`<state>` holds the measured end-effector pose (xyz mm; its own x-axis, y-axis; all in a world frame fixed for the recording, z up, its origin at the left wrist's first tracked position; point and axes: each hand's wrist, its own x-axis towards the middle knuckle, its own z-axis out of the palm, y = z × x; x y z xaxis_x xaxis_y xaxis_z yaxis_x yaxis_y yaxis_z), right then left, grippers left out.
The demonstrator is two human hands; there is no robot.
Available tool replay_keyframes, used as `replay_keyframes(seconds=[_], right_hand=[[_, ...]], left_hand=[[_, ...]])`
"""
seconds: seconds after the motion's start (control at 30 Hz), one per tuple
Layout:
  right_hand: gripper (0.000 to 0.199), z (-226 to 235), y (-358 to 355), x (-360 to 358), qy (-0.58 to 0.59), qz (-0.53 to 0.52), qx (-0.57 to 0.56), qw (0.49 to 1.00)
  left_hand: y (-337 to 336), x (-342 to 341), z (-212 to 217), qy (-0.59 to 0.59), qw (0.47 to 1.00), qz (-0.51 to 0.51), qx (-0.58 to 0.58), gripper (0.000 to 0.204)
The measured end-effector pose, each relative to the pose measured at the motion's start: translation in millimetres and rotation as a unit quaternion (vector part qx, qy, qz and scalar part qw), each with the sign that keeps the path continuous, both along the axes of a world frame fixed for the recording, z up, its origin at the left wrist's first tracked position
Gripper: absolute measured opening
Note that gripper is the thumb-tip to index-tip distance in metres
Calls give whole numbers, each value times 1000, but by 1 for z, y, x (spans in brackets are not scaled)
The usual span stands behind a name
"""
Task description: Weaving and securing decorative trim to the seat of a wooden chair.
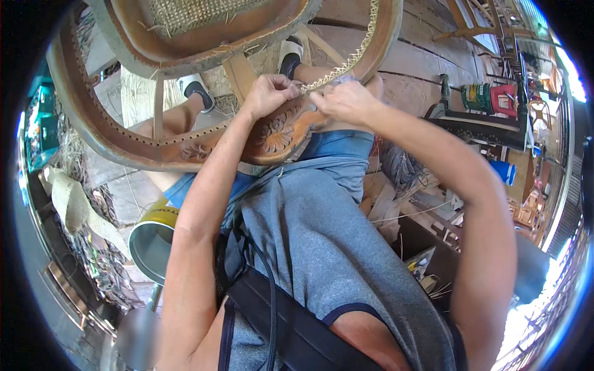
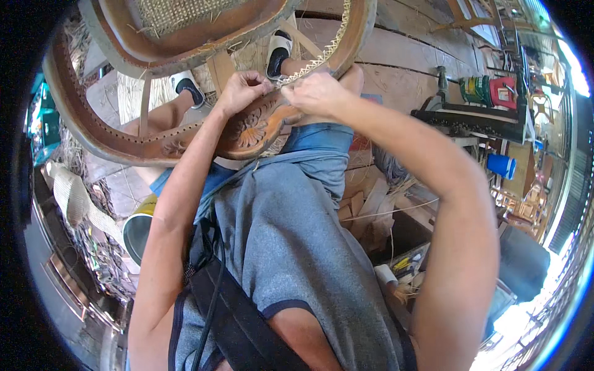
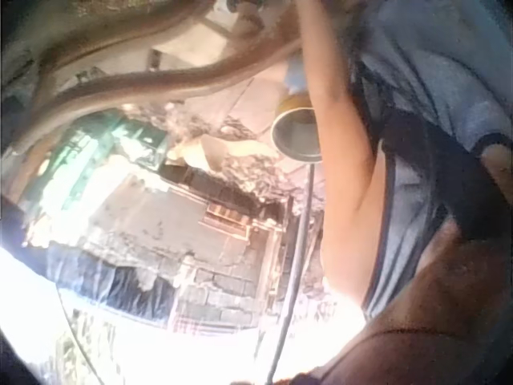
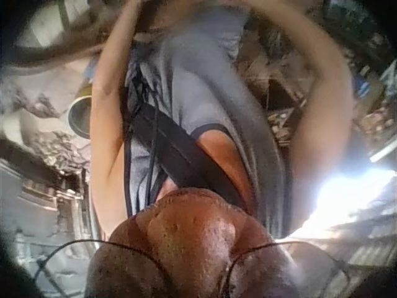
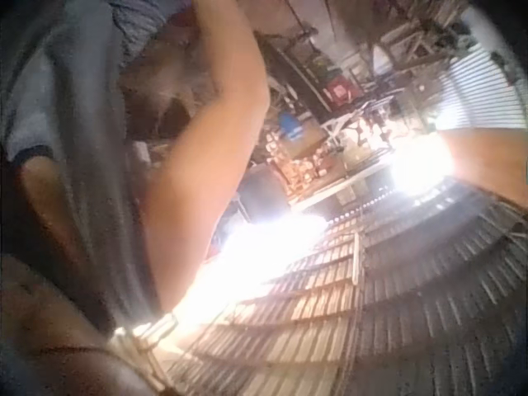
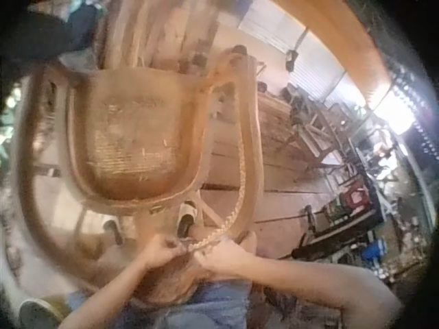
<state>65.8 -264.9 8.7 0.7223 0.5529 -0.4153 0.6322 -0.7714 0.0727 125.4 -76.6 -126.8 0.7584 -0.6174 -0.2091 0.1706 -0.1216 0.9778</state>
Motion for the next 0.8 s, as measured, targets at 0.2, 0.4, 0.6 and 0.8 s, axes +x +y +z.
replay_keyframes(seconds=[0.2,0.4,0.6,0.8], right_hand=[[13,-37,-12,0,-40,-87,74,993],[29,-50,9,-5,204,-599,326,702],[18,-15,-6,20,-28,34,-34,998],[23,-37,14,15,168,-433,213,860]], left_hand=[[-6,3,1,-19,999,3,-31,17],[-8,2,-2,-67,998,15,0,16],[-2,1,0,-67,997,23,20,17],[-4,3,15,-76,993,19,94,24]])
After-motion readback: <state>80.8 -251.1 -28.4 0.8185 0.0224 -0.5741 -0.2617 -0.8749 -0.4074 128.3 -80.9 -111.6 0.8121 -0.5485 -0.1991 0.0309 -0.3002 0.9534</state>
